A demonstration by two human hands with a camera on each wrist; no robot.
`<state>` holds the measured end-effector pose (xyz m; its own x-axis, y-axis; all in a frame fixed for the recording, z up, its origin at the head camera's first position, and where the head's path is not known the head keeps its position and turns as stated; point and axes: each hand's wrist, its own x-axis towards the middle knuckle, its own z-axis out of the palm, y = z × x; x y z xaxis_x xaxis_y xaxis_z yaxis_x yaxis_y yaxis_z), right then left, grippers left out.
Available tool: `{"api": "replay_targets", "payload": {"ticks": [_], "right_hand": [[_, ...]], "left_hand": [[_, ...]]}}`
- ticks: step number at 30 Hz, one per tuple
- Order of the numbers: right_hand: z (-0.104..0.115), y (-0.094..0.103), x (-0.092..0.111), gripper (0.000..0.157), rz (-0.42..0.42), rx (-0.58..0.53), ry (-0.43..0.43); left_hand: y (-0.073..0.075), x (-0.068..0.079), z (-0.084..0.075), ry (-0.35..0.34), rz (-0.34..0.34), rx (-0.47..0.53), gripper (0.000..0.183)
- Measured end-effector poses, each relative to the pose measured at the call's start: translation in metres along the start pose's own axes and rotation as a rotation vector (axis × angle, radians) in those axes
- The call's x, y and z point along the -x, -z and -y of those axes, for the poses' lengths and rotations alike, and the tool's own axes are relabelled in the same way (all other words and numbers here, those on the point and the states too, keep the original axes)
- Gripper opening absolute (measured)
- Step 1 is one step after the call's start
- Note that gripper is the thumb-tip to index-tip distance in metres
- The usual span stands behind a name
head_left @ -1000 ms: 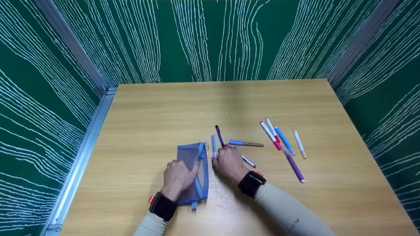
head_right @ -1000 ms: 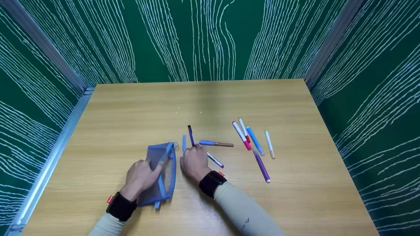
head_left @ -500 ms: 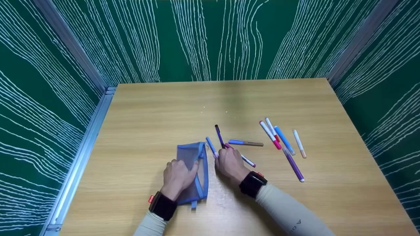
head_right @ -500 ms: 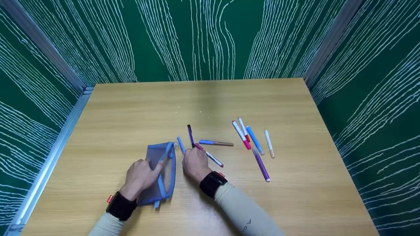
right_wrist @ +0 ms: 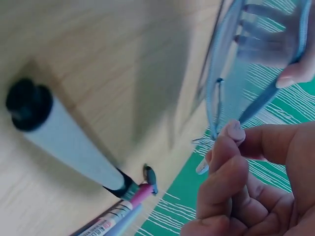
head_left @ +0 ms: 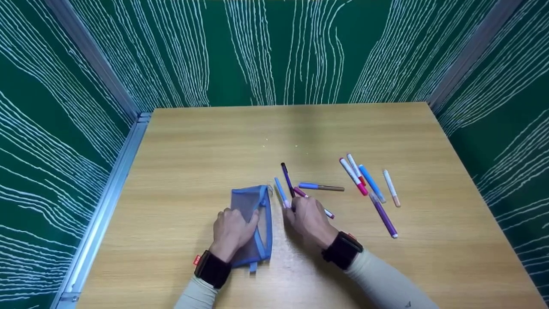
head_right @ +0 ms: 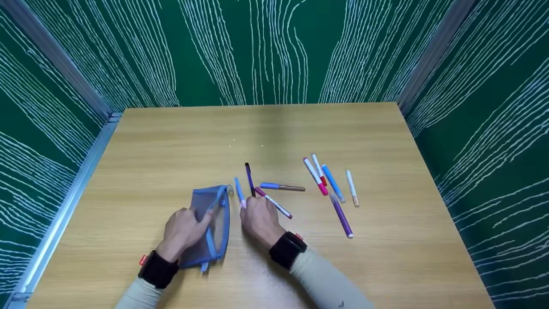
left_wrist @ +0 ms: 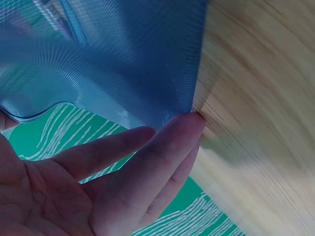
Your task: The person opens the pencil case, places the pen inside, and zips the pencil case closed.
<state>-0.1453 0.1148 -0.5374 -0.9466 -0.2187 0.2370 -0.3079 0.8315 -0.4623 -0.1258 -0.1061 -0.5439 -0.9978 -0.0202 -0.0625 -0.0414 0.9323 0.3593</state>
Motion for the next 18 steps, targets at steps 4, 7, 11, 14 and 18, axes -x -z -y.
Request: {"api": "replay_targets", "payload": {"ticks": [4, 7, 11, 14, 18], "right_hand": [[0.002, 0.007, 0.008, 0.023, 0.008, -0.068, 0.007], [0.004, 0.01, 0.015, 0.024, 0.011, -0.091, 0.023], [0.008, 0.011, 0.024, 0.025, 0.033, -0.121, 0.036], [0.012, 0.01, 0.029, 0.022, 0.092, -0.171, 0.017], [0.017, 0.006, 0.032, 0.018, 0.176, -0.23, -0.014]], "left_hand": [[0.0, 0.0, 0.0, 0.005, 0.0, 0.001, 0.07], [-0.001, 0.0, 0.001, 0.005, -0.017, 0.012, 0.068], [-0.002, 0.0, 0.001, 0.004, -0.036, 0.028, 0.067], [-0.003, 0.0, 0.001, 0.003, -0.036, 0.031, 0.067], [-0.003, 0.0, 0.002, -0.002, -0.038, 0.032, 0.065]]}}
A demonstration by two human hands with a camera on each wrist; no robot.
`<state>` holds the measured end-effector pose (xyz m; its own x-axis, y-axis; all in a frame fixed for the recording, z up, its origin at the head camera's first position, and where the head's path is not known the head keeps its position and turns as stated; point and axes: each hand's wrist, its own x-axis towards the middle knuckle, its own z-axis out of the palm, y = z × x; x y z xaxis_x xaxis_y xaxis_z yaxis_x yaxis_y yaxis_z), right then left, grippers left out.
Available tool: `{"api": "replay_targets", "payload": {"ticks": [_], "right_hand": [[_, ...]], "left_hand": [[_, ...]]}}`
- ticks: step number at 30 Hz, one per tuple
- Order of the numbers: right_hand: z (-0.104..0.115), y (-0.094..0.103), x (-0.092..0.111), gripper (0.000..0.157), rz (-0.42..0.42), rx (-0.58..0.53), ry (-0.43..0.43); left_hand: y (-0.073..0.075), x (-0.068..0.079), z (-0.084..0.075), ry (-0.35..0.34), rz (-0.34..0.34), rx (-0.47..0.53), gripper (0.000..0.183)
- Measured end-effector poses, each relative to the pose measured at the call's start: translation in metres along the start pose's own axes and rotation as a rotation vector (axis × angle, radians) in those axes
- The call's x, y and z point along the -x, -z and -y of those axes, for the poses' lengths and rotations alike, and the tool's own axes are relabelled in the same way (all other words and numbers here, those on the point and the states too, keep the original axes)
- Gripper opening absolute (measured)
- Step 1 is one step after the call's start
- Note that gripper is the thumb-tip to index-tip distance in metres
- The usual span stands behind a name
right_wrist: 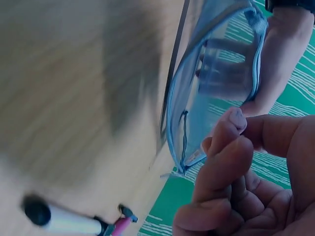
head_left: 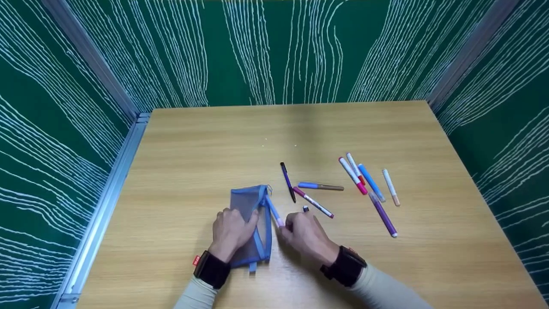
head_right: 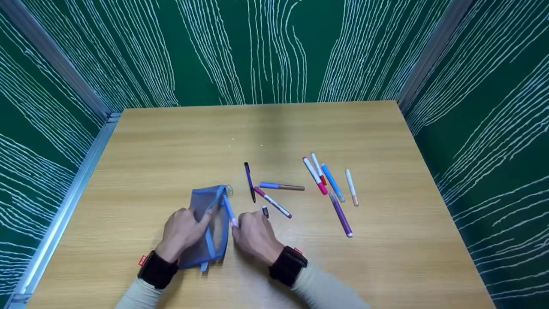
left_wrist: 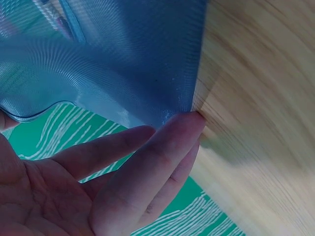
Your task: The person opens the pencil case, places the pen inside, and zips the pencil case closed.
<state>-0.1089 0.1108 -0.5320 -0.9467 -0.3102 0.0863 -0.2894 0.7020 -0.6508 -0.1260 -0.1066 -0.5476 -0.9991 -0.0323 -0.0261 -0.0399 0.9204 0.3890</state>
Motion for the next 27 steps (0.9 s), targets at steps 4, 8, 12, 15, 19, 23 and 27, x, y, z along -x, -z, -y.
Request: {"api": "replay_targets", "payload": {"ticks": [4, 8, 12, 15, 19, 23, 27], "right_hand": [[0.003, -0.008, -0.001, 0.02, 0.032, -0.033, 0.011], [0.006, -0.017, -0.004, 0.025, 0.034, -0.06, 0.015], [0.009, -0.024, -0.01, 0.024, 0.041, -0.088, -0.009], [0.011, -0.03, -0.014, 0.022, 0.036, -0.11, -0.02], [0.014, -0.039, -0.019, 0.028, 0.008, -0.115, -0.01], [0.016, -0.045, -0.023, 0.032, 0.012, -0.122, -0.022], [0.017, -0.048, -0.027, 0.027, 0.026, -0.114, -0.073]], "left_hand": [[0.001, -0.001, 0.0, 0.0, 0.01, 0.001, 0.064], [0.002, -0.001, -0.001, 0.008, 0.039, -0.001, 0.063], [0.004, -0.001, -0.002, 0.019, 0.063, -0.001, 0.064], [0.003, -0.001, -0.001, 0.021, 0.059, 0.002, 0.063], [0.001, 0.0, -0.001, 0.007, 0.025, 0.003, 0.062], [0.001, 0.0, 0.0, -0.004, 0.007, 0.002, 0.063], [0.001, 0.0, 0.0, 0.002, 0.016, 0.002, 0.062]]}}
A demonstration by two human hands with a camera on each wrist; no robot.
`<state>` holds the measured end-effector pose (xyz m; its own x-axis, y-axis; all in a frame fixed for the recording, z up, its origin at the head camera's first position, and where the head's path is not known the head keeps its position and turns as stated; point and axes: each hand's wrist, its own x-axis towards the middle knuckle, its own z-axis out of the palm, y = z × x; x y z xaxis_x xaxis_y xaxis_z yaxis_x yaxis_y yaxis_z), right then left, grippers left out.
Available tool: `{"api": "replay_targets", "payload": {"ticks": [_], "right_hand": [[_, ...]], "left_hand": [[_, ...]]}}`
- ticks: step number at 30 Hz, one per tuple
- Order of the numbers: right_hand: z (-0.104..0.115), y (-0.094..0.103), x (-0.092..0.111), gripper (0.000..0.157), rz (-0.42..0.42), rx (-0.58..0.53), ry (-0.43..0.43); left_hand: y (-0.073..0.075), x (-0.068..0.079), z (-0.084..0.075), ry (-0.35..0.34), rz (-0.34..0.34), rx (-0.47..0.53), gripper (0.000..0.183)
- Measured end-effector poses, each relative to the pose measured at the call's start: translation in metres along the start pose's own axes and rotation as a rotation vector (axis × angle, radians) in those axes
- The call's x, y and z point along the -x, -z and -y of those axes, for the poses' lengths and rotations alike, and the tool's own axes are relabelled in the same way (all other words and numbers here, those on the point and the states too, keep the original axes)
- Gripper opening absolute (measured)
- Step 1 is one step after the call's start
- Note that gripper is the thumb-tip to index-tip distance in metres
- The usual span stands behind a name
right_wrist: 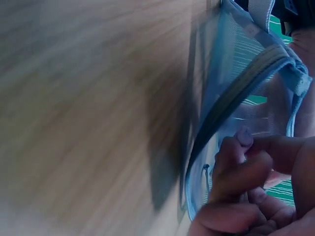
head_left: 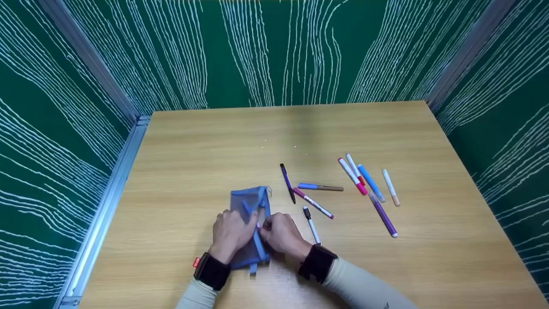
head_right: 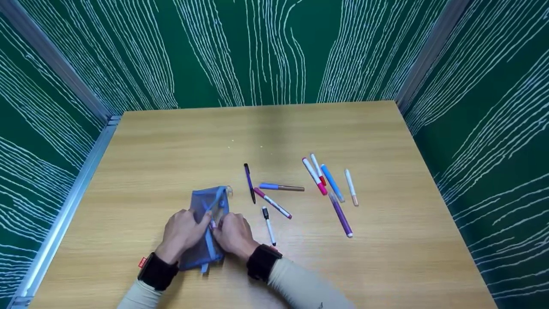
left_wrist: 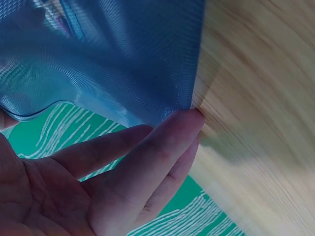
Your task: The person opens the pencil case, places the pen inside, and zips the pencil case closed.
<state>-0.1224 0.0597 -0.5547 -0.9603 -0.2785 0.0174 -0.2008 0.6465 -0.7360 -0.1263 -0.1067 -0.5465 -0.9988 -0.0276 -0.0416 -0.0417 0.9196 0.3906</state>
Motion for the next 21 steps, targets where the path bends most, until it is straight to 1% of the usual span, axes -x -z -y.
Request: {"api": "replay_targets", "payload": {"ticks": [5, 8, 14, 17, 19, 21], "right_hand": [[0.001, -0.003, -0.004, 0.024, 0.012, 0.03, -0.05], [0.002, -0.004, -0.007, 0.025, 0.03, 0.031, -0.056], [0.002, -0.009, -0.01, 0.025, 0.065, 0.014, -0.032], [0.001, -0.01, -0.011, 0.027, 0.086, 0.008, -0.027], [0.002, -0.011, -0.011, 0.026, 0.104, 0.001, -0.013], [0.002, -0.011, -0.011, 0.021, 0.118, -0.004, 0.018]], "left_hand": [[0.001, 0.0, 0.0, 0.008, 0.013, 0.004, 0.062], [0.001, 0.001, 0.0, 0.008, 0.016, 0.01, 0.062], [0.0, 0.001, 0.0, -0.013, -0.011, 0.013, 0.06], [-0.001, 0.001, 0.0, -0.01, -0.016, 0.018, 0.06], [-0.001, 0.001, 0.0, -0.005, -0.015, 0.018, 0.063], [-0.002, 0.001, 0.0, 0.002, -0.016, 0.017, 0.064]]}}
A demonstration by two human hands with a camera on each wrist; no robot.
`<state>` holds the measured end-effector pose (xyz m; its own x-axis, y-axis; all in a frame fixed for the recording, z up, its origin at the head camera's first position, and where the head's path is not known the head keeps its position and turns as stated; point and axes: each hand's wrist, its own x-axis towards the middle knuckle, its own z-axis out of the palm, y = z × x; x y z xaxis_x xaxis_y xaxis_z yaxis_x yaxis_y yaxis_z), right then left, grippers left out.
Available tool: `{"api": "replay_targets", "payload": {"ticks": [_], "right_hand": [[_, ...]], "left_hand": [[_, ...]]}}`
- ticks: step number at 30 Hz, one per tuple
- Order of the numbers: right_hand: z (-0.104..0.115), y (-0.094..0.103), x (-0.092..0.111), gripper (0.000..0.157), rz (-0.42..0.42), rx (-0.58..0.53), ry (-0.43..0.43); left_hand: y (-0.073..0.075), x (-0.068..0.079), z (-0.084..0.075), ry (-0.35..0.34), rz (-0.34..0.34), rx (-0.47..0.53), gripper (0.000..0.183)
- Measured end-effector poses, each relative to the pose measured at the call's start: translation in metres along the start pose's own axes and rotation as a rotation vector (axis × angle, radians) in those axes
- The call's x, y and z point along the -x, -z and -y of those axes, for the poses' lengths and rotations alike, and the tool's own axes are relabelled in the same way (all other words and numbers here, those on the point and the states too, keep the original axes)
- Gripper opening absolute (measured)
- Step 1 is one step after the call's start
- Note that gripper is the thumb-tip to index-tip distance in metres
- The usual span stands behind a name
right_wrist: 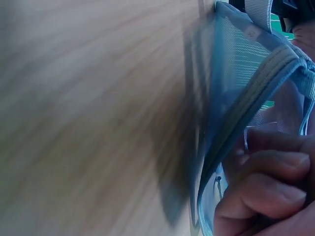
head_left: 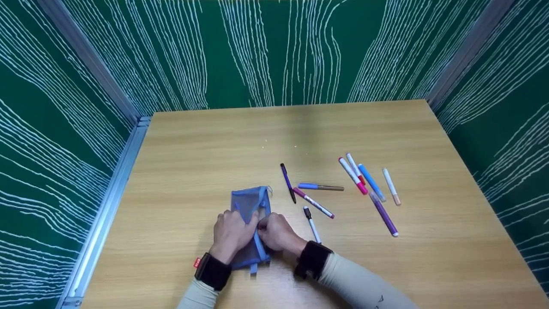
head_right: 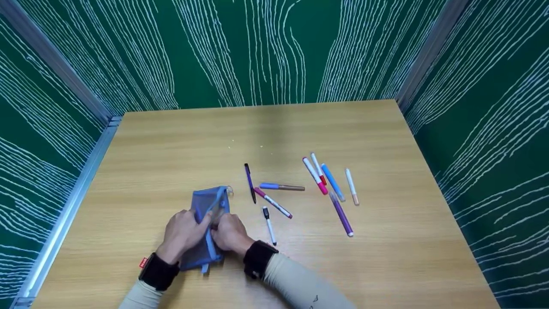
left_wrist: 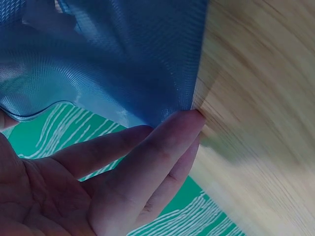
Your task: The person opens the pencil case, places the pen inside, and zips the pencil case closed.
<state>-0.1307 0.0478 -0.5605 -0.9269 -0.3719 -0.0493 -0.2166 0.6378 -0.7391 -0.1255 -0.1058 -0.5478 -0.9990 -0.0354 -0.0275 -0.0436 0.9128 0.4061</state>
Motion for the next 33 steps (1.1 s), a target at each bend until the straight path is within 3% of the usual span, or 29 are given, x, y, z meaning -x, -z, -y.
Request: {"api": "replay_targets", "payload": {"ticks": [5, 18, 28, 33], "right_hand": [[0.0, 0.002, 0.002, 0.015, 0.01, 0.009, 0.035], [-0.001, 0.006, 0.003, 0.01, 0.002, 0.035, 0.025], [-0.002, 0.017, 0.009, 0.012, -0.042, 0.061, 0.023], [-0.005, 0.024, 0.014, 0.016, -0.107, 0.146, 0.084]], "left_hand": [[0.0, 0.001, -0.001, 0.005, -0.001, -0.003, 0.066], [0.003, 0.001, -0.001, 0.009, 0.029, -0.007, 0.064], [0.003, 0.0, -0.002, 0.027, 0.053, -0.017, 0.066], [0.001, 0.0, -0.001, 0.011, 0.014, -0.026, 0.066]]}}
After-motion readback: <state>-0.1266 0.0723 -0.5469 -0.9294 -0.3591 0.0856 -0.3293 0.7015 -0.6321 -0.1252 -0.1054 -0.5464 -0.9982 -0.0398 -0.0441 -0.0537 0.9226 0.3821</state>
